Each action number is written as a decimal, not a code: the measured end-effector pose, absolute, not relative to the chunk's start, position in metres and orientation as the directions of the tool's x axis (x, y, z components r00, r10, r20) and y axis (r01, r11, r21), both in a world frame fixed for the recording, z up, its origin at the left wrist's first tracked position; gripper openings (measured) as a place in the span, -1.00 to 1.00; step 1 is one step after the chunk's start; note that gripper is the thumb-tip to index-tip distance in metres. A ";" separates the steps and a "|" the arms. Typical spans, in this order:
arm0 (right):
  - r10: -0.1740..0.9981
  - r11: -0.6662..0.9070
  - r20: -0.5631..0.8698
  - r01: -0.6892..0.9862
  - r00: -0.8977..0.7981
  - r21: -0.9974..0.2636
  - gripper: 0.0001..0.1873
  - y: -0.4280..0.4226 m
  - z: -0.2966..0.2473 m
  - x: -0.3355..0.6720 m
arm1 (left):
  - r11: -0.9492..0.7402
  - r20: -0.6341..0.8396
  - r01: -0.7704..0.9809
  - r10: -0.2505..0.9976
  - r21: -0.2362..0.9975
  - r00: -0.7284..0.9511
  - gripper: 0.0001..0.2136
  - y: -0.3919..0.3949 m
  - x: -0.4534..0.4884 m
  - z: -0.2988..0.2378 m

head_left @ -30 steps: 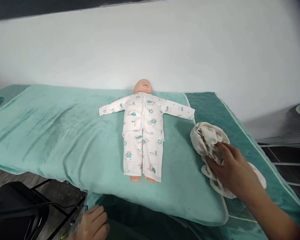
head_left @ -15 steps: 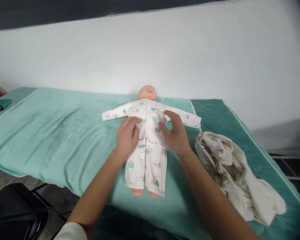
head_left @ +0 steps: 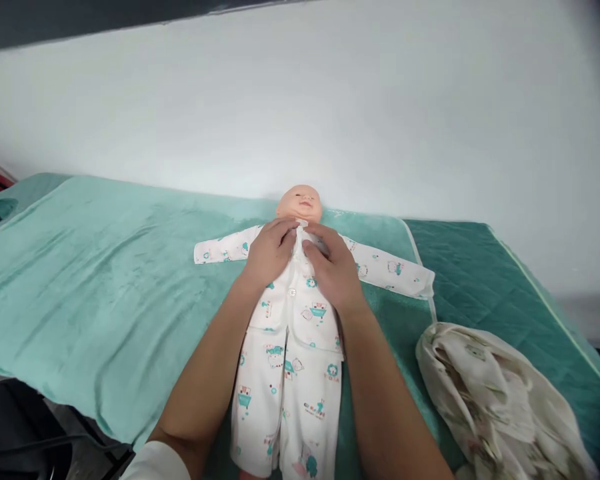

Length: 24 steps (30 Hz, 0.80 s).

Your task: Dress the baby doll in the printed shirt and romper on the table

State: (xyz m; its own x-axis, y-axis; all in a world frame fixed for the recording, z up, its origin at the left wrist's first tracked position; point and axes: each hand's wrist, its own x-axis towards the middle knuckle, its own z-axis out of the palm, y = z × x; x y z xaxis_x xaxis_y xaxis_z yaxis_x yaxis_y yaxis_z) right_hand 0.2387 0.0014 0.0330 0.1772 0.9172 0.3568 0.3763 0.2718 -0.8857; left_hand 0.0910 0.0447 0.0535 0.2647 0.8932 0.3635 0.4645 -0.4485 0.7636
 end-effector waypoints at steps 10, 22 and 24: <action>0.908 0.270 0.367 0.385 0.204 -0.882 -0.73 0.000 0.035 0.235 | -0.393 0.353 0.359 0.919 0.847 0.173 -0.82 0.045 0.090 0.052; 0.902 0.287 0.387 0.405 0.190 -0.868 -0.74 0.002 0.033 0.236 | -0.416 0.379 0.336 0.909 0.845 0.173 -0.80 0.045 0.089 0.050; 0.906 0.276 0.377 0.407 0.192 -0.871 -0.73 0.001 0.034 0.235 | -0.418 0.380 0.334 0.908 0.845 0.176 -0.80 0.046 0.089 0.049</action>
